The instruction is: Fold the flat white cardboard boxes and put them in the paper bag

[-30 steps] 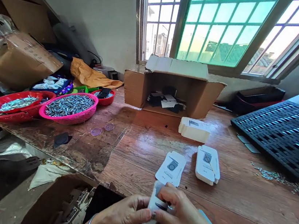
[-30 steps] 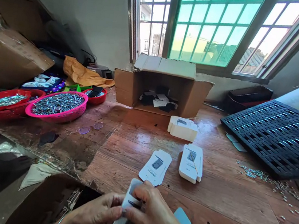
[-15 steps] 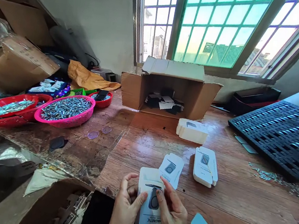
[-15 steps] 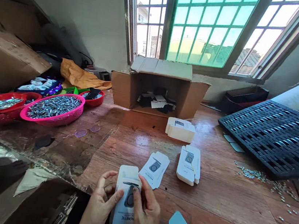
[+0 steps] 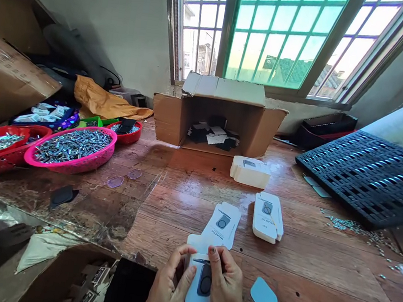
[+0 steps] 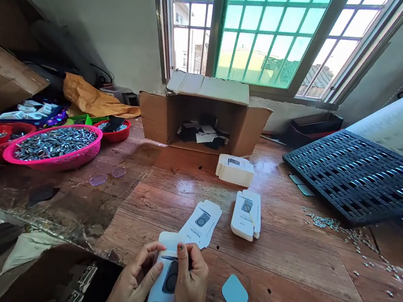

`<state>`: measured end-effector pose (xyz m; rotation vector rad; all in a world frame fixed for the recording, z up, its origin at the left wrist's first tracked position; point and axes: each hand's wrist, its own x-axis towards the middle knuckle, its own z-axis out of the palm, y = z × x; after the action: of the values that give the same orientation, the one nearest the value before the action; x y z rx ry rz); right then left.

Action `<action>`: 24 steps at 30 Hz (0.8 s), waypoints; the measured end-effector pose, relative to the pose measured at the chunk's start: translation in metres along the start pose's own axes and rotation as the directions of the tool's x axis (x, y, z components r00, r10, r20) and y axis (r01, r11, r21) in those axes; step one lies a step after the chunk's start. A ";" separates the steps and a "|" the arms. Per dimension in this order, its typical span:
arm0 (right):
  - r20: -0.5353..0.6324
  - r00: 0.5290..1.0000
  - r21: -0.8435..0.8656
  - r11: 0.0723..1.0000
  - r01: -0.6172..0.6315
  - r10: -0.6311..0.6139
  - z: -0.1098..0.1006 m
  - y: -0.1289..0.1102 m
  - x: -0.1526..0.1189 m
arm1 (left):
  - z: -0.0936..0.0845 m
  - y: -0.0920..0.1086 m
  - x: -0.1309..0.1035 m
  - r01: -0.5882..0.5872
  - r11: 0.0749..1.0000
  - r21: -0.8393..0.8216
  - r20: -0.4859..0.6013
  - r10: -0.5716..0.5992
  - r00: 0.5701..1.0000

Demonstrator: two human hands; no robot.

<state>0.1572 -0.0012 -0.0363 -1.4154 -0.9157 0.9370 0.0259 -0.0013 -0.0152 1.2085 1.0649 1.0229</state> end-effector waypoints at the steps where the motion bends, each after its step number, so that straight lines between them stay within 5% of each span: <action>1: 0.013 1.000 -0.002 1.000 -0.011 0.011 -0.001 -0.001 0.001 | 0.000 0.001 0.000 -0.011 1.000 -0.012 -0.006 0.011 1.000; 6: -0.013 0.999 -0.004 0.999 0.041 -0.041 0.001 -0.009 -0.001 | -0.005 0.004 0.003 -0.028 0.999 -0.016 0.020 0.028 0.999; 11: -0.081 0.997 0.169 0.985 0.029 -0.015 0.007 -0.008 -0.008 | -0.007 0.008 0.005 0.019 1.000 -0.006 0.074 -0.018 0.997; 16: 0.010 0.995 0.021 0.995 0.095 -0.095 -0.002 -0.001 -0.006 | -0.004 0.011 0.003 0.015 0.999 -0.050 0.066 -0.012 0.998; 24: 0.078 0.997 0.049 0.998 -0.027 0.023 -0.013 -0.024 -0.004 | -0.009 0.017 -0.003 -0.002 0.999 0.047 0.164 -0.006 0.987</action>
<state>0.1677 -0.0084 -0.0119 -1.3584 -0.9274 1.0332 0.0155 -0.0012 0.0010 1.3061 0.9656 0.8851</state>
